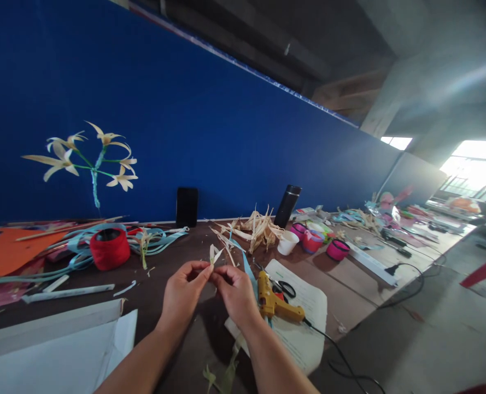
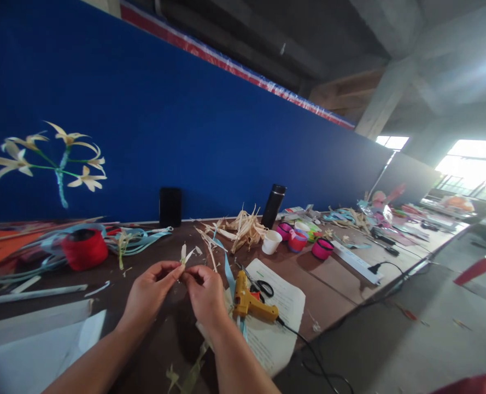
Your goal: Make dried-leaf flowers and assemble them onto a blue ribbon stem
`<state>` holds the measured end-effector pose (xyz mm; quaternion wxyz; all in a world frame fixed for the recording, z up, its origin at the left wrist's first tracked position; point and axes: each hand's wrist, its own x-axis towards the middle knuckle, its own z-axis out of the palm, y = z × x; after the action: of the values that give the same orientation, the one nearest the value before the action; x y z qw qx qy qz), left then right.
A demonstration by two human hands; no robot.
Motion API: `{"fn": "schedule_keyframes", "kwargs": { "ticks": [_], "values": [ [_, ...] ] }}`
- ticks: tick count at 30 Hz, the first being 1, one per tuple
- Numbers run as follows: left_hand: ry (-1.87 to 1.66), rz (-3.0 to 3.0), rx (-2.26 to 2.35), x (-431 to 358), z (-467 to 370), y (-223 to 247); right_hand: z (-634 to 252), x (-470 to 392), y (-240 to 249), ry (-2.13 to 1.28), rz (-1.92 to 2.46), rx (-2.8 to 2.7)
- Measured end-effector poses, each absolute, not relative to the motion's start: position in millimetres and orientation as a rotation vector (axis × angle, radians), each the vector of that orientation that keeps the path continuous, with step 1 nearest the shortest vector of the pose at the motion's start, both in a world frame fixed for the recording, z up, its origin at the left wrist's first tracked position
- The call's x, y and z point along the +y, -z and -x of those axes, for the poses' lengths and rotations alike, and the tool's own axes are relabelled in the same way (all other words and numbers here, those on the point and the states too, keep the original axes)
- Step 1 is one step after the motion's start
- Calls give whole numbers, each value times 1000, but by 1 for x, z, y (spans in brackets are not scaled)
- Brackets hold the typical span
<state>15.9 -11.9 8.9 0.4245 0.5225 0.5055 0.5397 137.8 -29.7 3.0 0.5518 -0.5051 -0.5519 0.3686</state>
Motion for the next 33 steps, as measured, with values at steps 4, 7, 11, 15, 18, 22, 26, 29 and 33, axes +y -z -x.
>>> {"fn": "schedule_keyframes", "kwargs": {
  "ticks": [4,7,11,15,18,22,26,29,33],
  "values": [
    [-1313,-1247,1209,-13,-18,-9,-141,-26,3,-948,1141,-1259],
    [-1322,-1248,1154,-13,-19,-10,-142,-23,7,-1004,1117,-1229],
    [-1298,-1282,1123,-14,-18,-12,-142,-23,6,-1073,1078,-1185],
    [-1270,-1310,1111,-16,-18,-12,-143,-24,3,-1101,1049,-1148],
    [-1282,-1261,1077,-16,-18,-9,-143,-24,3,-1120,1025,-1124],
    [-1329,-1109,1057,-12,-16,-8,-143,-26,1,-1172,988,-1088],
    [-1284,-951,942,-9,-15,-11,-144,-27,0,-1258,945,-1075],
    [-1174,-890,764,-9,-16,-11,-144,-29,-1,-1328,906,-1068],
    [-1073,-903,572,-10,-16,-8,-145,-30,-2,-1394,855,-1072]
  ]
}}
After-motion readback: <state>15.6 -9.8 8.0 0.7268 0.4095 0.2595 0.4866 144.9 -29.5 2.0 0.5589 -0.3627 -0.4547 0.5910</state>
